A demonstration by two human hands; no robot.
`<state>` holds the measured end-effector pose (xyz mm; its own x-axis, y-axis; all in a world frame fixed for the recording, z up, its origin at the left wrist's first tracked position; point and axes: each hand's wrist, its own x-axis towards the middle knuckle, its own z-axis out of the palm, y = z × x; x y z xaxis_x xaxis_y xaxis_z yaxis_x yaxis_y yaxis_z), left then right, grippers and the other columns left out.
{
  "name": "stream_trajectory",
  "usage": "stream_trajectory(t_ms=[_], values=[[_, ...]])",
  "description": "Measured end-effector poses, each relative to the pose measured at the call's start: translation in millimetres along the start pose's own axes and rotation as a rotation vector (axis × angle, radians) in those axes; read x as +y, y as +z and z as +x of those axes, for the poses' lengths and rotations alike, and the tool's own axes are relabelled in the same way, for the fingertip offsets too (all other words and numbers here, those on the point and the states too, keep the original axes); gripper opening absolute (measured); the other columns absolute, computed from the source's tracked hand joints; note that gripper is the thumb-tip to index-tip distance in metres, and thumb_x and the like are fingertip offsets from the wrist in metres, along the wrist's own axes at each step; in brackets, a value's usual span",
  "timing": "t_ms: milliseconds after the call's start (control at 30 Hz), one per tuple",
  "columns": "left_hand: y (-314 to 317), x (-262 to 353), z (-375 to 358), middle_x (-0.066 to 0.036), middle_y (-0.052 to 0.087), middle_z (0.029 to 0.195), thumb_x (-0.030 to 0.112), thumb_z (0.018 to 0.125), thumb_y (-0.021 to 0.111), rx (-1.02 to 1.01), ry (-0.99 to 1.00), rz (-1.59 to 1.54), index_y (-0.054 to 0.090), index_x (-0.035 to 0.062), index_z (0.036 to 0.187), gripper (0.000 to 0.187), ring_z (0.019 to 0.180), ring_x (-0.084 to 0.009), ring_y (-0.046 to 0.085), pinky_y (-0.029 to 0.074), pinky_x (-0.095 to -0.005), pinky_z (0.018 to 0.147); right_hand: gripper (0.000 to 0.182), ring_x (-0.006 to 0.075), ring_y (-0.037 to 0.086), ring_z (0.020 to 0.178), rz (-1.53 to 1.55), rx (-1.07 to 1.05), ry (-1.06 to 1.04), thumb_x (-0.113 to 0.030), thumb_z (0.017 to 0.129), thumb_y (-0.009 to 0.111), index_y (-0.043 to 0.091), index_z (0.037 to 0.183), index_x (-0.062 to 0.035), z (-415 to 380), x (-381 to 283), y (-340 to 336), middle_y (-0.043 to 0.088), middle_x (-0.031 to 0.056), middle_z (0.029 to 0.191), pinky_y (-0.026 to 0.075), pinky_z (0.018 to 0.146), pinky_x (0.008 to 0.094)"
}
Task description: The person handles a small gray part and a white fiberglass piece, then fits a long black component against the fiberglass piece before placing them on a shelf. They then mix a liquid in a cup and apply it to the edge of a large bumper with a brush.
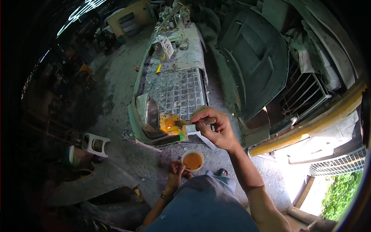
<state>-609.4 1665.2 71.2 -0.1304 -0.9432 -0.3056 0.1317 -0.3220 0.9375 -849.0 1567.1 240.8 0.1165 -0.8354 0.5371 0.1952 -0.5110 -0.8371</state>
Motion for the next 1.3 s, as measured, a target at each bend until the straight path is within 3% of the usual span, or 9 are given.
stream_trajectory(t_ms=[233, 300, 367, 467, 733, 933, 1100, 1233, 1300], values=[[-7, -8, -1, -0.011, 0.049, 0.102, 0.012, 0.092, 0.054, 0.020, -0.031, -0.029, 0.040, 0.0038, 0.104, 0.020, 0.088, -0.0205, 0.060, 0.057, -0.0334, 0.071, 0.013, 0.0106, 0.057, 0.077, -0.176, 0.029, 0.024, -0.001, 0.082, 0.057, 0.062, 0.094, 0.0000, -12, -12, -23, 0.060, 0.0058, 0.086, 0.044, 0.069, 0.0241], [-9, -11, -3, -0.011, 0.049, 0.102, 0.012, 0.092, 0.054, 0.028, -0.022, -0.037, 0.040, 0.0033, 0.104, 0.021, 0.088, -0.0208, 0.060, 0.058, -0.0337, 0.070, 0.012, 0.0110, 0.057, 0.077, 0.064, 0.156, 0.145, 0.000, 0.082, 0.058, 0.063, 0.093, 0.0007, -19, -20, -25, 0.061, 0.0075, 0.086, 0.045, 0.070, 0.0240], [-9, -12, -4, -0.012, 0.049, 0.101, 0.011, 0.092, 0.055, 0.039, -0.012, -0.045, 0.040, 0.0029, 0.104, 0.021, 0.089, -0.0212, 0.061, 0.058, -0.0340, 0.070, 0.012, 0.0125, 0.059, 0.078, 0.069, 0.158, 0.154, 0.001, 0.082, 0.060, 0.063, 0.093, 0.0017, -24, -23, -24, 0.063, 0.0093, 0.088, 0.046, 0.071, 0.0256], [-10, -14, -5, -0.012, 0.050, 0.099, 0.012, 0.091, 0.055, 0.052, 0.003, -0.047, 0.040, 0.0025, 0.105, 0.023, 0.089, -0.0215, 0.061, 0.058, -0.0339, 0.069, 0.013, 0.0166, 0.063, 0.079, -0.123, -0.019, -0.056, 0.001, 0.081, 0.062, 0.064, 0.094, 0.0020, -26, -31, -14, 0.064, 0.0117, 0.092, 0.050, 0.068, 0.0292], [-7, -19, -3, -0.012, 0.049, 0.096, 0.016, 0.089, 0.059, 0.069, -0.071, -0.113, 0.037, 0.0020, 0.107, 0.032, 0.066, -0.0228, 0.064, 0.058, -0.0316, 0.058, 0.020, 0.0246, 0.064, 0.068, -0.652, -0.230, -0.176, 0.003, 0.076, 0.068, 0.062, 0.096, 0.0013, -23, -52, 29, 0.064, 0.0125, 0.083, 0.051, 0.058, 0.0294], [-13, -28, 5, -0.013, 0.048, 0.100, 0.019, 0.089, 0.060, 0.007, -0.045, -0.089, 0.037, 0.0020, 0.107, 0.034, 0.079, -0.0241, 0.065, 0.059, -0.0322, 0.064, 0.022, 0.0230, 0.066, 0.066, -0.758, 0.101, -0.245, 0.008, 0.073, 0.067, 0.063, 0.094, 0.0024, -41, -77, 32, 0.066, 0.0145, 0.078, 0.053, 0.057, 0.0310], [-27, -20, 19, -0.013, 0.046, 0.101, 0.019, 0.089, 0.060, -0.098, -0.067, -0.090, 0.037, 0.0017, 0.106, 0.034, 0.083, -0.0234, 0.063, 0.059, -0.0331, 0.068, 0.030, 0.0242, 0.067, 0.071, -0.701, -0.057, -0.187, 0.002, 0.073, 0.073, 0.063, 0.101, 0.0012, -56, -59, 71, 0.067, 0.0138, 0.086, 0.054, 0.059, 0.0300], [-52, -15, 42, -0.010, 0.044, 0.100, 0.019, 0.089, 0.061, -0.255, -0.156, 0.006, 0.037, 0.0018, 0.105, 0.033, 0.087, -0.0204, 0.059, 0.059, -0.0339, 0.071, 0.035, 0.0201, 0.063, 0.064, -0.938, 0.059, -0.157, -0.002, 0.075, 0.072, 0.060, 0.108, -0.0014, -53, -31, 97, 0.063, 0.0089, 0.088, 0.051, 0.053, 0.0302], [-65, -18, 57, -0.009, 0.043, 0.100, 0.019, 0.089, 0.062, -0.359, -0.086, 0.000, 0.037, 0.0021, 0.105, 0.034, 0.089, -0.0192, 0.057, 0.059, -0.0341, 0.072, 0.034, 0.0193, 0.063, 0.062, -1.082, 0.212, -0.111, 0.000, 0.074, 0.072, 0.060, 0.106, -0.0019, -53, -36, 108, 0.063, 0.0086, 0.084, 0.051, 0.051, 0.0292]])
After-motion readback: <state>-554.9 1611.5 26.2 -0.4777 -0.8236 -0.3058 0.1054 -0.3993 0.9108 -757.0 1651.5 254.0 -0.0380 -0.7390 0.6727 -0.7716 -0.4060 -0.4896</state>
